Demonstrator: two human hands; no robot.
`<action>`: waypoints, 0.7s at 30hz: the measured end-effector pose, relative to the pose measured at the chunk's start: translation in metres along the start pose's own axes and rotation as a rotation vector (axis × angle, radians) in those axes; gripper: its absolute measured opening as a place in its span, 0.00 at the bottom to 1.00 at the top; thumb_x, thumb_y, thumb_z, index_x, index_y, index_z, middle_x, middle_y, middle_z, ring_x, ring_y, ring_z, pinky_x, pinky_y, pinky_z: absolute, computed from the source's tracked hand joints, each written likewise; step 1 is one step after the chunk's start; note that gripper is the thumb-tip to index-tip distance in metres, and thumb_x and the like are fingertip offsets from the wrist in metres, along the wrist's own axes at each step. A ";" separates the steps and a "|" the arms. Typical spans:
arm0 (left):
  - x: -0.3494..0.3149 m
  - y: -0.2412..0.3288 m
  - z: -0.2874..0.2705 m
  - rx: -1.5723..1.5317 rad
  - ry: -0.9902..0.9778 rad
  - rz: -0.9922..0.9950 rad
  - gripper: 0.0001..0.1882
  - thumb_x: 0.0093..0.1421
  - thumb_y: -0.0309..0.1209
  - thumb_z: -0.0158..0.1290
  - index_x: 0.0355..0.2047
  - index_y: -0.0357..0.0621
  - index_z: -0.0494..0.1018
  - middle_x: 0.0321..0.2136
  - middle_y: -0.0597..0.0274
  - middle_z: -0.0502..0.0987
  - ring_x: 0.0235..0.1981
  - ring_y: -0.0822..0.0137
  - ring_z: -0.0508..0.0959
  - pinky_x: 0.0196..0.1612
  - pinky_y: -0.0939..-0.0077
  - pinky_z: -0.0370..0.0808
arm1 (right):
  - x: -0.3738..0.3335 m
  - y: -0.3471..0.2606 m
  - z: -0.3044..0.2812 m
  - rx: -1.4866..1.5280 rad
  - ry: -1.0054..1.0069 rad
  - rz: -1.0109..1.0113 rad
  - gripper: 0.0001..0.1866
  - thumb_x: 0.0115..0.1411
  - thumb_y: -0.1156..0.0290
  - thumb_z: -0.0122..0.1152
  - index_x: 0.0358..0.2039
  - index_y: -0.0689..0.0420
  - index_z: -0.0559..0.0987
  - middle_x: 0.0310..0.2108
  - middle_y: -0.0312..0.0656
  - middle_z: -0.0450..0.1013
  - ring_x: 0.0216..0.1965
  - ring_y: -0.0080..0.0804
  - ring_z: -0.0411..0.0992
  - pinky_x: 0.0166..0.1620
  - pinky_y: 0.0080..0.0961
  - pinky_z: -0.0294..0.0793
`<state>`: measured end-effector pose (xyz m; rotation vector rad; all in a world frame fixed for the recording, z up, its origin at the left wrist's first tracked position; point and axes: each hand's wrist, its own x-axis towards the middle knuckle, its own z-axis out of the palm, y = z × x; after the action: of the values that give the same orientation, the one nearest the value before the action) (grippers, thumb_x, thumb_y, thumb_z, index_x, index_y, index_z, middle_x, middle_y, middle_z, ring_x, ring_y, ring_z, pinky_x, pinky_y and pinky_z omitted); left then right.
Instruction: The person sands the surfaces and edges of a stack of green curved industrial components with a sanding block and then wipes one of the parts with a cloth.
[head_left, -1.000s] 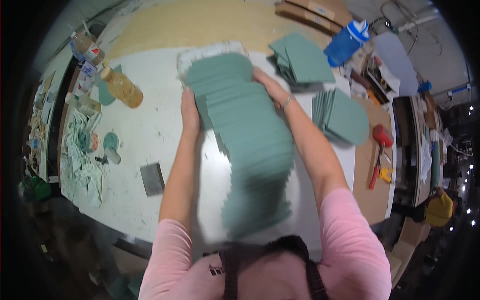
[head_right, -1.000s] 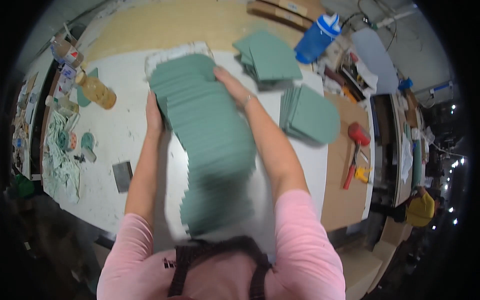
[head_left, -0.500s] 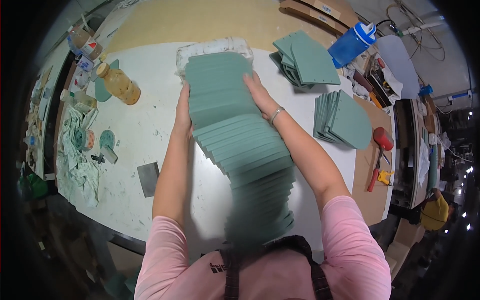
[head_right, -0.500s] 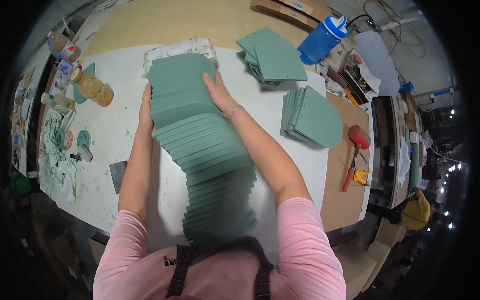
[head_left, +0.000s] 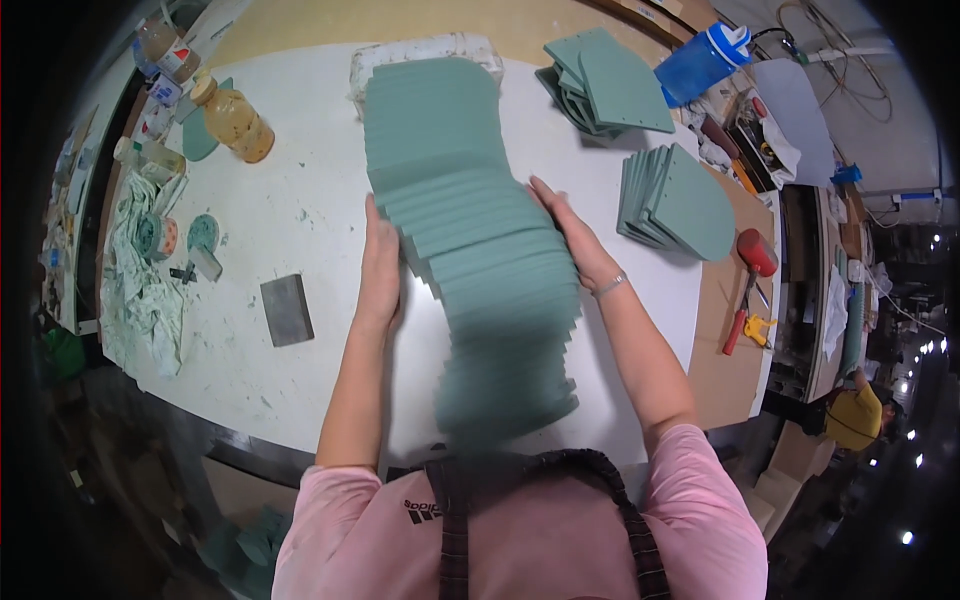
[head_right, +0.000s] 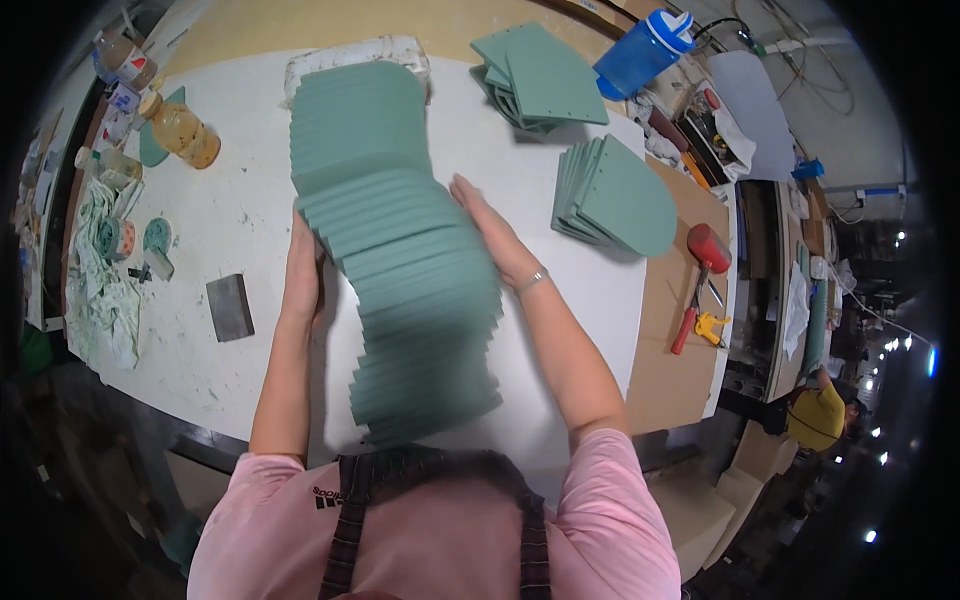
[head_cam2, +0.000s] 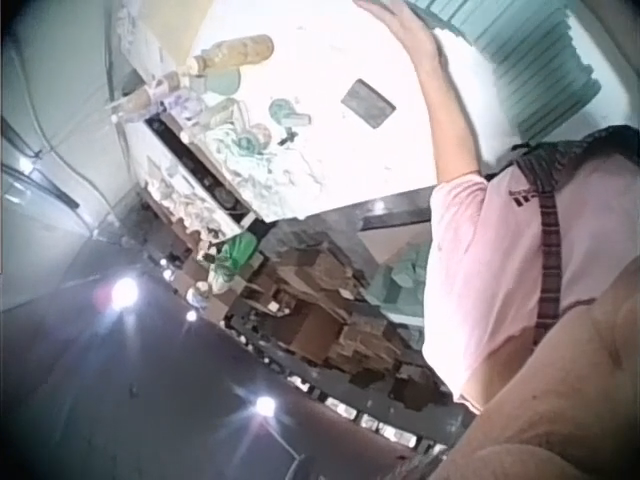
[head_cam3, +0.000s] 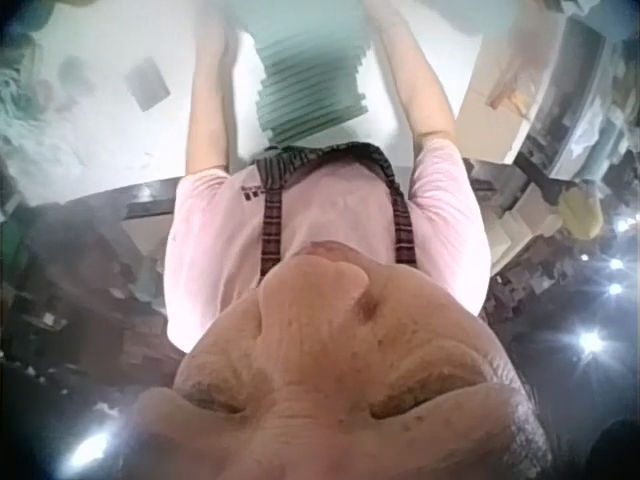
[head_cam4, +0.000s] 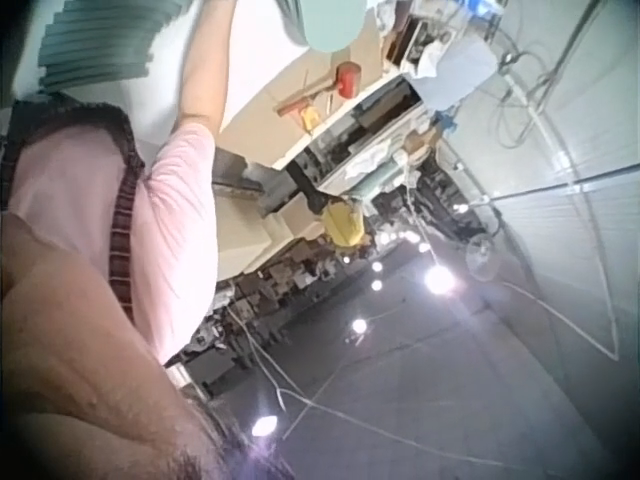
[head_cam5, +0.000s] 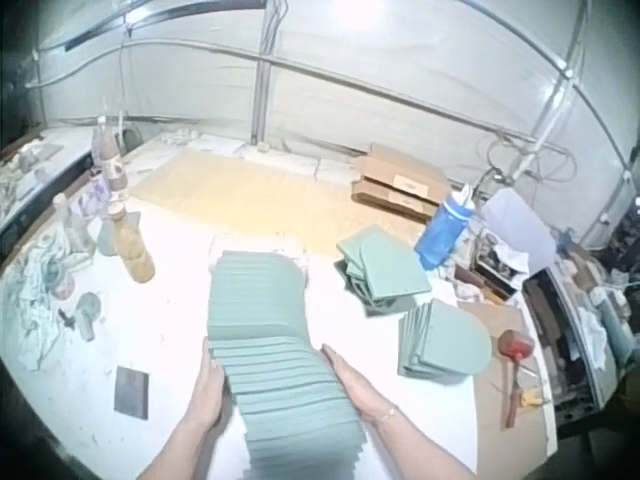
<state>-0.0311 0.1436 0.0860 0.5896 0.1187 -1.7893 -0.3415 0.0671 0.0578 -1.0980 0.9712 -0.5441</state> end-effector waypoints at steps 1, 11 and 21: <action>0.008 -0.007 0.000 0.180 0.023 0.119 0.41 0.75 0.57 0.31 0.76 0.43 0.37 0.76 0.54 0.43 0.76 0.58 0.44 0.75 0.58 0.42 | 0.007 -0.002 0.007 -0.010 0.023 -0.001 0.38 0.76 0.43 0.31 0.76 0.55 0.49 0.76 0.48 0.46 0.77 0.35 0.43 0.75 0.31 0.44; 0.001 -0.043 0.018 0.700 0.176 0.276 0.37 0.76 0.54 0.34 0.73 0.37 0.52 0.70 0.49 0.59 0.70 0.59 0.62 0.69 0.69 0.61 | 0.021 0.008 0.052 -0.017 0.159 -0.116 0.41 0.74 0.41 0.39 0.71 0.64 0.54 0.70 0.50 0.58 0.71 0.38 0.55 0.71 0.34 0.54; -0.116 -0.084 -0.068 1.111 -0.009 0.376 0.43 0.74 0.58 0.33 0.76 0.42 0.36 0.77 0.48 0.41 0.77 0.55 0.40 0.76 0.58 0.35 | -0.122 0.051 0.004 -0.114 0.031 -0.129 0.45 0.71 0.37 0.40 0.77 0.52 0.45 0.79 0.41 0.39 0.78 0.36 0.38 0.76 0.39 0.36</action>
<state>-0.0650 0.2958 0.0606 1.2711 -0.9880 -1.3661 -0.4031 0.1840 0.0578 -1.2643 0.9725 -0.6183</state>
